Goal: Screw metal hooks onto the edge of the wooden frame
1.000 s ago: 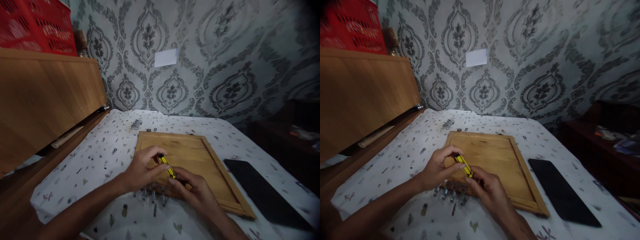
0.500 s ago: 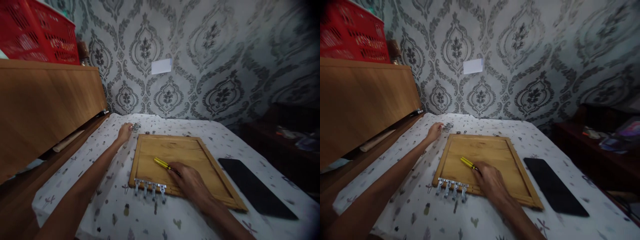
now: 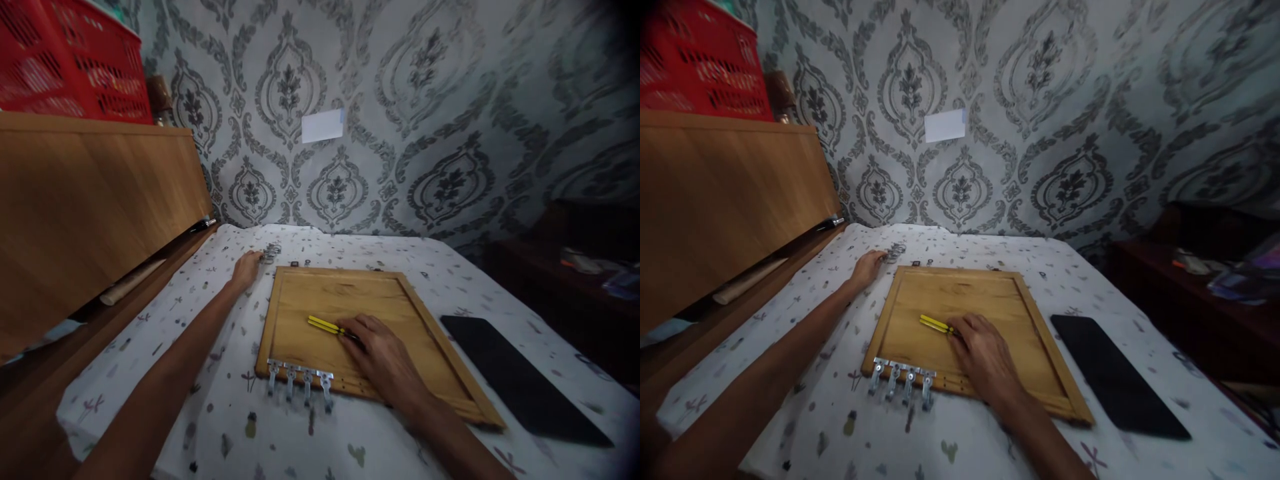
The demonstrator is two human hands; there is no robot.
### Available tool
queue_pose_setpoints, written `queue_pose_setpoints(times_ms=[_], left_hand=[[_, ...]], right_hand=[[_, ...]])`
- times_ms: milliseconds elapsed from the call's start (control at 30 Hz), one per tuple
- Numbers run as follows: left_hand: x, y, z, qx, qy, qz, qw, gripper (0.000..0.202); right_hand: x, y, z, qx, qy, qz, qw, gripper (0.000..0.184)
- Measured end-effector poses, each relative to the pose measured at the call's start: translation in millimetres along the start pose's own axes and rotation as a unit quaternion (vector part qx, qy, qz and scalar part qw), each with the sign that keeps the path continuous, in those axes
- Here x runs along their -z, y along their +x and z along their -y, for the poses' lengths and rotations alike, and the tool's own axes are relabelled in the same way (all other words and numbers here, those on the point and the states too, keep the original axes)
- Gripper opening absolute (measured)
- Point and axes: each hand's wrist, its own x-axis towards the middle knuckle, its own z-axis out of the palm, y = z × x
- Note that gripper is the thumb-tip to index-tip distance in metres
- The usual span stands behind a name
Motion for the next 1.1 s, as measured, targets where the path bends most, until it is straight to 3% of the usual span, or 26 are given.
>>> queue_pose_setpoints(times_ms=[667, 1100], left_hand=[[11.1, 6.5, 15.9, -0.016, 0.037, 0.06, 0.997, 0.036], [22.5, 30.2, 20.1, -0.092, 0.044, 0.148, 0.984, 0.036]], right_hand=[[-1.9, -1.0, -1.2, -0.003, 0.015, -0.001, 1.0, 0.025], [0.0, -1.1, -1.7, 0.001, 0.023, 0.002, 1.0, 0.023]])
